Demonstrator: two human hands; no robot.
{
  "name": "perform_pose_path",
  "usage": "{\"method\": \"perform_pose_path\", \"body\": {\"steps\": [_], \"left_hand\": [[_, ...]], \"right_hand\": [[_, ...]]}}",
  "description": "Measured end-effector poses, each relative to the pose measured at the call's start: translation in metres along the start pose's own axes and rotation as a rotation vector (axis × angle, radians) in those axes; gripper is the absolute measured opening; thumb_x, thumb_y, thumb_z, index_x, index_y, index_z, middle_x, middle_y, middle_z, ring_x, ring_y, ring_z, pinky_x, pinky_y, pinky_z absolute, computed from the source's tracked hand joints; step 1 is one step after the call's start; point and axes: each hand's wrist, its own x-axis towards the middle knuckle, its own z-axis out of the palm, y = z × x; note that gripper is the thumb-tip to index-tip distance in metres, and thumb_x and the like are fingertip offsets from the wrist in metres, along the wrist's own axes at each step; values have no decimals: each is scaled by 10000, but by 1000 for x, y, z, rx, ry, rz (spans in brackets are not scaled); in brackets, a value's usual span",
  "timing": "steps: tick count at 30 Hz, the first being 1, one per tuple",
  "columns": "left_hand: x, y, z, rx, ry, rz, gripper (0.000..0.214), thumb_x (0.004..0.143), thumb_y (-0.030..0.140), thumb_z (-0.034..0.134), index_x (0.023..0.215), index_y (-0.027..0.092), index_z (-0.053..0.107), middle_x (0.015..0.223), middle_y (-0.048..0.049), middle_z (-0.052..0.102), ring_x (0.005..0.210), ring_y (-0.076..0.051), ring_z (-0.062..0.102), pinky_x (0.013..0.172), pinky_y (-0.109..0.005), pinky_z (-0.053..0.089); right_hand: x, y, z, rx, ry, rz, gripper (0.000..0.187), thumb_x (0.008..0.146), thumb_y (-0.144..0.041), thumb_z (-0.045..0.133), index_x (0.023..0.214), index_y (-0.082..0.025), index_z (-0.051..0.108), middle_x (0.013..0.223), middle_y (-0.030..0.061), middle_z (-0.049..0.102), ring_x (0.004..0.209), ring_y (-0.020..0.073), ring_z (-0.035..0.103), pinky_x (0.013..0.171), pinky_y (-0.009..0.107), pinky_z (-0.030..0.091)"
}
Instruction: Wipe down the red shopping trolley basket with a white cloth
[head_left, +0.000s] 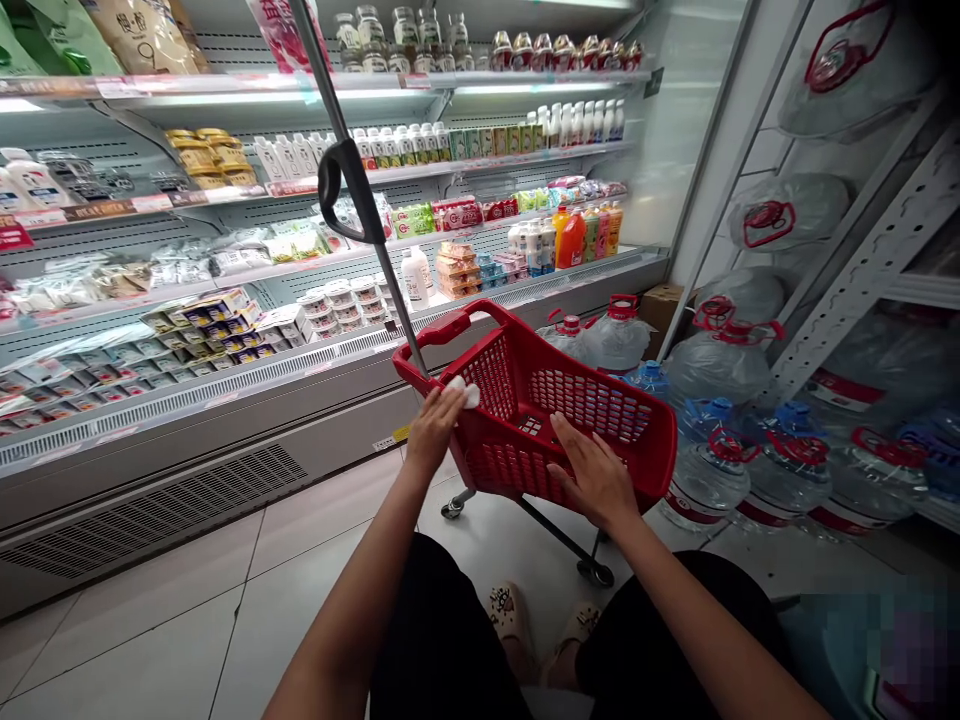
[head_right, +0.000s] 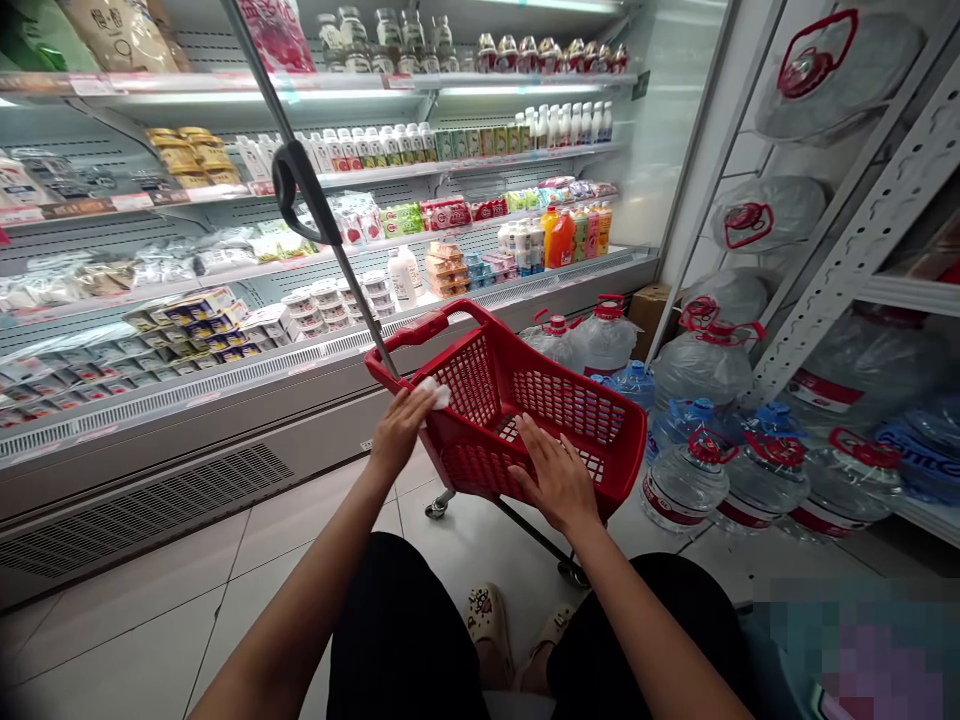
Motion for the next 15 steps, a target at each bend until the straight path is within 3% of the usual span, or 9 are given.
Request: {"method": "perform_pose_path", "body": {"steps": [2,4,11,13,15], "left_hand": [[2,-13,0,11,37,-109,520,1014,47,409,1485,180,585,1480,-99,645,1428,-232,567,1288,-480,368],[2,-8,5,1,48,-160,533,1007,52,423,1499,191,575,1495,-98,632,1436,-237,558,1290,-499,362],[-8,95,40,-143,0,27,550,1019,54,437,1544,200,519,1534,-65,600,1467,-191,519,1274,-436,406],[-8,101,39,-162,-18,69,538,1036,65,429,1547,210,512,1550,-54,585,1467,-180,517,1282,-424,393],[-7,89,34,-159,-28,79,544,1034,57,428,1549,215,509,1551,-51,583,1470,-179,512,1295,-431,369]], "right_hand": [[0,-1,0,10,-22,-3,751,1085,-581,307,1697,-326,-44,1723,-2,298,1489,231,471,1236,453,358],[0,-2,1,20,-40,2,767,1077,-594,319,1700,-320,-34,1721,-4,305,1493,239,467,1228,446,378],[3,-4,-2,89,-62,22,782,1072,-628,304,1706,-304,-20,1740,17,260,1511,249,444,1221,451,390],[0,3,-5,106,-77,45,790,1069,-637,306,1706,-301,-20,1743,22,253,1505,244,455,1200,444,416],[-8,17,-8,93,-96,104,788,1065,-650,308,1706,-310,-1,1731,23,294,1476,243,492,1192,462,423]]}}
